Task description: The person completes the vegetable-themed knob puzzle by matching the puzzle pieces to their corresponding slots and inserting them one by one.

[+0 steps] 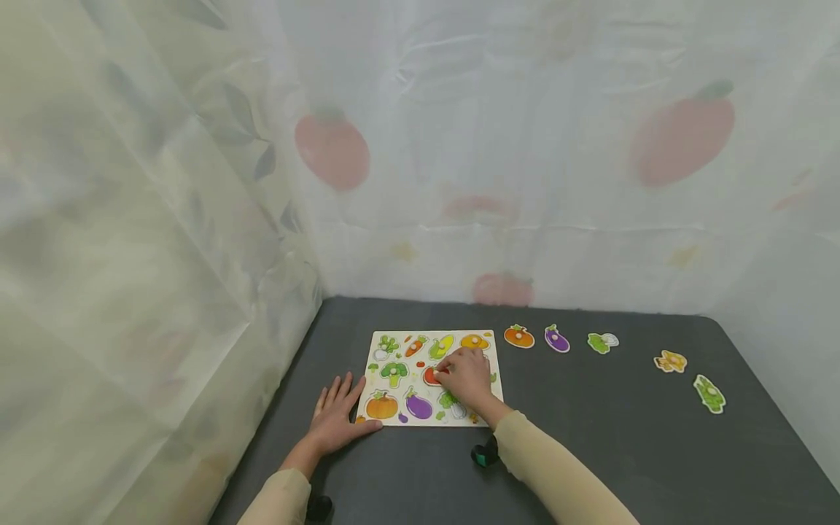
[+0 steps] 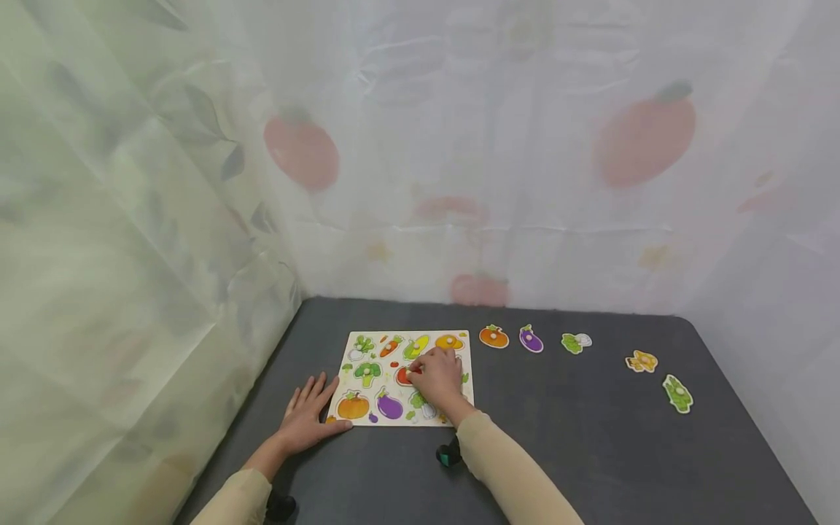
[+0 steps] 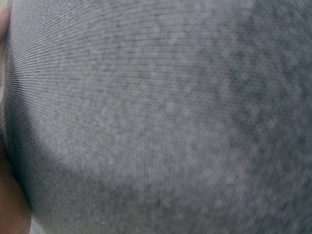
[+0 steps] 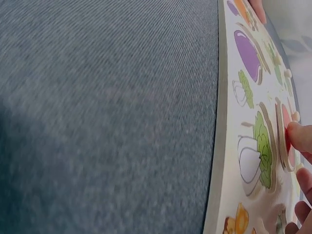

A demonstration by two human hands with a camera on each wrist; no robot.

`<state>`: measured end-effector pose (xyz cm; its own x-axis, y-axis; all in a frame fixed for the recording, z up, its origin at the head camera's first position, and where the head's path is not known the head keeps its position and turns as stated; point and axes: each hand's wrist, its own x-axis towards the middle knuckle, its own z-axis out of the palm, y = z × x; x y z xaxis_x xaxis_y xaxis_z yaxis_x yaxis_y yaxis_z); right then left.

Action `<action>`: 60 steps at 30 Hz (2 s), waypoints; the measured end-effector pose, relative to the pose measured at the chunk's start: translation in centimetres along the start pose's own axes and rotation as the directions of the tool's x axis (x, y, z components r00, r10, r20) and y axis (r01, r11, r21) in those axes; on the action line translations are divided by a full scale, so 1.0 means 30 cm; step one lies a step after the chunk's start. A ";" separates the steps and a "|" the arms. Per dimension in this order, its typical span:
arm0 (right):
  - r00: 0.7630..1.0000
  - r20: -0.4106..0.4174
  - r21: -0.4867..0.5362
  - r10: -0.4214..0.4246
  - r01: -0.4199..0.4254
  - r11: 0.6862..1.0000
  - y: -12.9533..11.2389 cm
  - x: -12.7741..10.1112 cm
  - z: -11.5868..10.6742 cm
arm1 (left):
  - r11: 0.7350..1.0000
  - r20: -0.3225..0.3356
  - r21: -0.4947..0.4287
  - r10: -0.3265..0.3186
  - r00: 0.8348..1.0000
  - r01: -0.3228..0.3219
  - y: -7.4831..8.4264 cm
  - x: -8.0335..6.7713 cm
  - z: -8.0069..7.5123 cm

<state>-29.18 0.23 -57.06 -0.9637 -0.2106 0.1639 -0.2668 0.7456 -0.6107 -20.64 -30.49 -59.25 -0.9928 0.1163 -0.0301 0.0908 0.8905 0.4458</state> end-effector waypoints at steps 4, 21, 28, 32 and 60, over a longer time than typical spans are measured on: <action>1.000 -0.009 -0.003 0.012 -0.012 1.000 -0.004 0.006 0.013 | 1.000 0.016 0.003 -0.013 1.000 0.013 -0.003 0.004 0.001; 1.000 -0.020 0.009 0.010 -0.010 1.000 -0.012 0.004 0.023 | 1.000 -0.010 -0.004 0.009 1.000 -0.009 -0.030 0.011 0.021; 1.000 -0.015 -0.007 0.008 -0.008 1.000 -0.012 0.005 0.020 | 1.000 0.004 0.004 -0.010 1.000 0.010 -0.027 0.013 0.022; 1.000 -0.010 -0.007 0.014 -0.014 1.000 -0.013 0.006 0.022 | 1.000 0.003 0.003 -0.009 1.000 0.009 -0.030 0.014 0.023; 1.000 -0.020 -0.041 0.006 -0.007 0.999 -0.011 0.007 0.032 | 1.000 -0.013 -0.023 -0.001 1.000 0.000 -0.020 0.014 0.021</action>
<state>-29.28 -0.66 -57.56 -0.9654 -0.1933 0.1753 -0.2599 0.7724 -0.5795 -21.05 -30.71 -60.09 -0.9938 0.1100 -0.0186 0.0887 0.8803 0.4661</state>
